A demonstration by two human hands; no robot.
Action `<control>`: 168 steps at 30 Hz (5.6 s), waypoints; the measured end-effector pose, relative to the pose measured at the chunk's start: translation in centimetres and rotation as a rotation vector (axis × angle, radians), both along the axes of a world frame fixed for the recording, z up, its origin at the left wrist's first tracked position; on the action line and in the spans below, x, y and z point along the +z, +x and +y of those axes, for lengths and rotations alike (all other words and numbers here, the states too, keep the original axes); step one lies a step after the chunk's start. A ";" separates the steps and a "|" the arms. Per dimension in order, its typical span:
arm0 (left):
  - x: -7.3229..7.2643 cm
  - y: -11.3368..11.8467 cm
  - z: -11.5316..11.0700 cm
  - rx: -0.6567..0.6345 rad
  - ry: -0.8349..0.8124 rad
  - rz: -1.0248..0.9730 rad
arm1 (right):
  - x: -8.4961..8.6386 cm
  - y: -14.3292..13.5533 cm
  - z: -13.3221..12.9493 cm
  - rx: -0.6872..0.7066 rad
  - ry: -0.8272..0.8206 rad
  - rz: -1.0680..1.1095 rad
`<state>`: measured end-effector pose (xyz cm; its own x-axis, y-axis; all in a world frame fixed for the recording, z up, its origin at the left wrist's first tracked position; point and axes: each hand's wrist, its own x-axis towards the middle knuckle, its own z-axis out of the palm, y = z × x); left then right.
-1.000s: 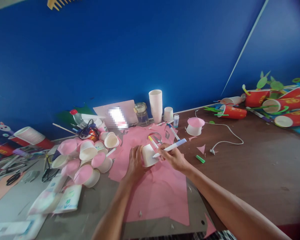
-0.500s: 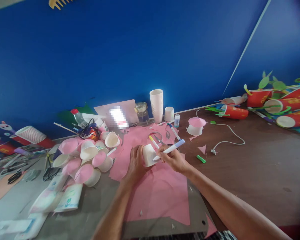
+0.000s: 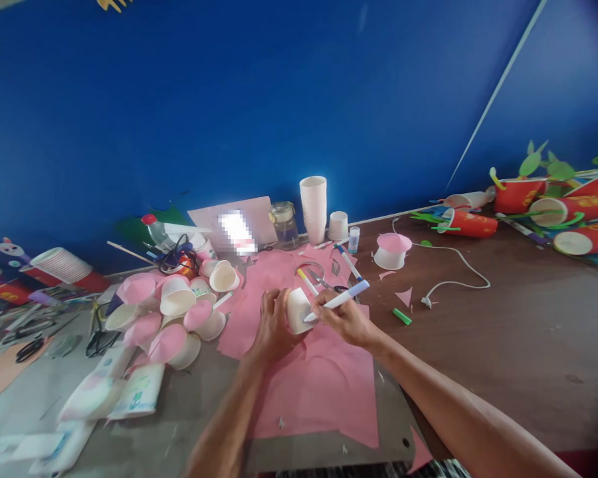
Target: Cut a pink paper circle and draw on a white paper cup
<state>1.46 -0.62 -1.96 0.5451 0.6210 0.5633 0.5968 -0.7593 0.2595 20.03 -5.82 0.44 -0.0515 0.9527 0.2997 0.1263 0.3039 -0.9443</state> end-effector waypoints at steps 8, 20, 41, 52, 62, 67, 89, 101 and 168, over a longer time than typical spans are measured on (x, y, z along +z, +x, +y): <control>0.3 0.1 -0.1 -0.001 -0.022 -0.027 | 0.3 0.1 -0.1 0.001 0.018 -0.020; 0.2 0.1 -0.3 -0.011 -0.018 -0.030 | 0.1 0.1 -0.1 -0.002 0.030 -0.029; 0.5 0.2 -0.4 0.018 0.013 0.009 | 0.0 0.2 -0.1 0.024 0.039 -0.051; 0.5 0.1 -0.2 -0.010 0.002 -0.007 | 0.1 0.2 0.0 -0.028 0.026 -0.042; 0.5 0.2 -0.3 0.001 -0.033 -0.040 | 0.2 0.1 -0.1 0.025 0.028 -0.063; 0.2 0.0 -0.2 -0.005 -0.028 -0.025 | 0.4 0.2 -0.1 -0.021 -0.005 -0.027; 0.2 -0.2 0.2 0.012 -0.385 -0.378 | -1.2 0.2 0.0 -0.015 0.132 0.004; 0.3 0.0 -0.2 -0.063 -0.407 -0.368 | -2.7 -0.6 0.2 -0.209 0.234 -0.432; -1.2 -0.1 0.2 -0.058 -0.123 -0.092 | -0.2 -0.4 0.1 0.084 -0.190 0.436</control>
<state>1.37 -0.45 -3.16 0.5320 0.6572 0.5339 0.5223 -0.7510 0.4040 19.62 -5.71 0.24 -0.0394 0.9906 0.1312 -0.3115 0.1126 -0.9436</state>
